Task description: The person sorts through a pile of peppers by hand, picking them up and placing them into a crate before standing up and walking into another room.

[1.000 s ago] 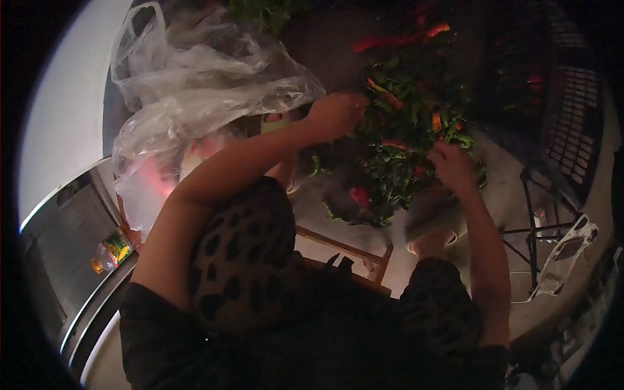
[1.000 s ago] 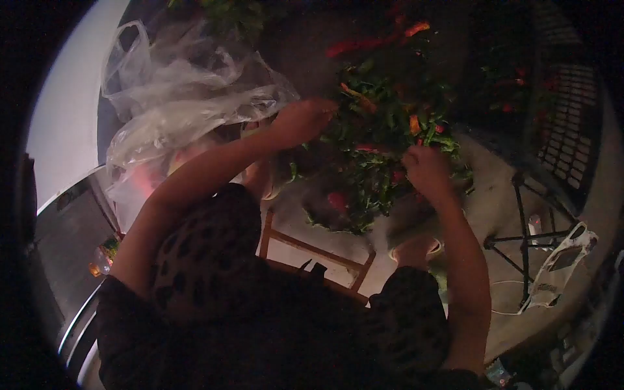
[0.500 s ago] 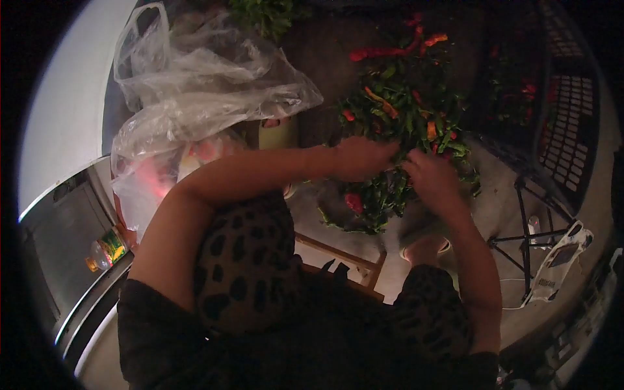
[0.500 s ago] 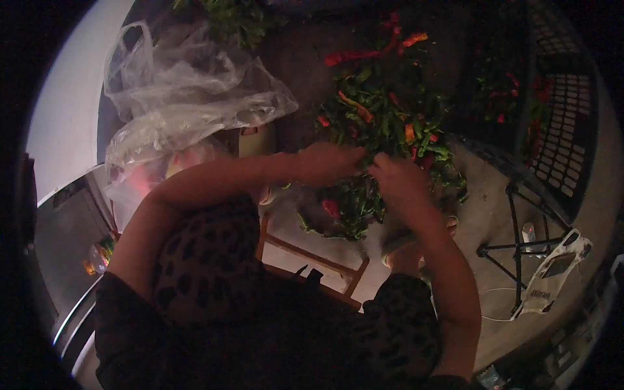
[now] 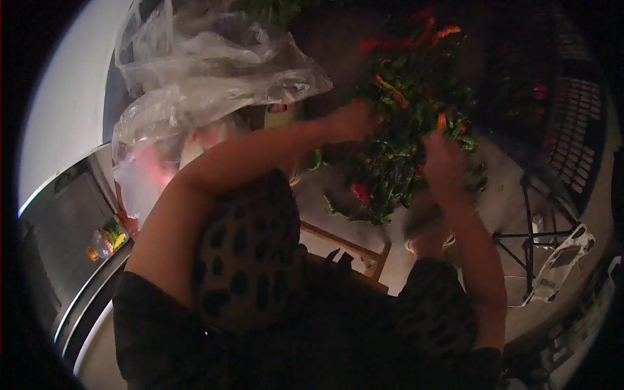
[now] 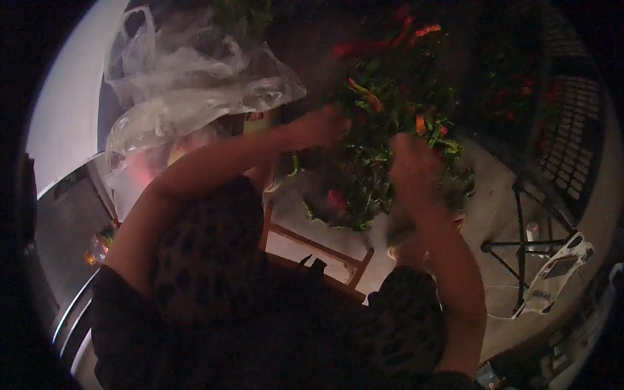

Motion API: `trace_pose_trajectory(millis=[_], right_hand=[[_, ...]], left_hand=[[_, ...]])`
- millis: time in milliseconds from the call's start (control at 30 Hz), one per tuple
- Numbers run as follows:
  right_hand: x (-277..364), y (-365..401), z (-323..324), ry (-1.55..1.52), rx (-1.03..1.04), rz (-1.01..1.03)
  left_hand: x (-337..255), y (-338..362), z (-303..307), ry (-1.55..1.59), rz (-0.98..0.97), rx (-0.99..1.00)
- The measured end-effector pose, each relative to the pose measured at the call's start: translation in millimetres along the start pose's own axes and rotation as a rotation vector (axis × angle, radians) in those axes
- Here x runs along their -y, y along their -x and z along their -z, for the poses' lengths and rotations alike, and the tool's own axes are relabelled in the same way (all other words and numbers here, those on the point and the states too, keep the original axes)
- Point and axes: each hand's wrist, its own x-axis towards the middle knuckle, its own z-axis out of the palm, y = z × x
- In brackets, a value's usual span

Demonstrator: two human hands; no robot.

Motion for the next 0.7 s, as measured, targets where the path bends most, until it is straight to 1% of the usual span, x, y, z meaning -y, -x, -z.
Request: trace_pose_trajectory(millis=[67, 167, 267, 367, 467, 567, 667, 700], right_hand=[[-24, -12, -10, 0.077, -0.023, -0.13], [-12, -11, 0, 0.235, -0.087, 0.042], [1, 1, -21, 0.088, 0.175, 0.214], [14, 18, -49, -0.013, 0.298, 0.437], [26, 23, -58, -0.025, 0.405, 0.649], [42, 22, -68, 0.051, 0.445, 0.756], [57, 16, -87, 0.022, 0.429, 0.832], [62, 13, -89, 0.095, 0.435, 0.85]], left_hand=[[-12, 1, 15, 0.521, 0.258, 0.003], [-22, 3, 28, 0.398, 0.261, -0.076], [-19, 3, 33, 0.576, 0.266, -0.121], [-9, 2, 29, 0.667, 0.226, -0.191], [-2, 2, 26, 0.681, 0.242, -0.17], [1, -1, 25, 0.733, 0.215, -0.182], [-3, -1, 26, 0.748, 0.228, -0.18], [-5, -3, 26, 0.718, 0.226, -0.171]])
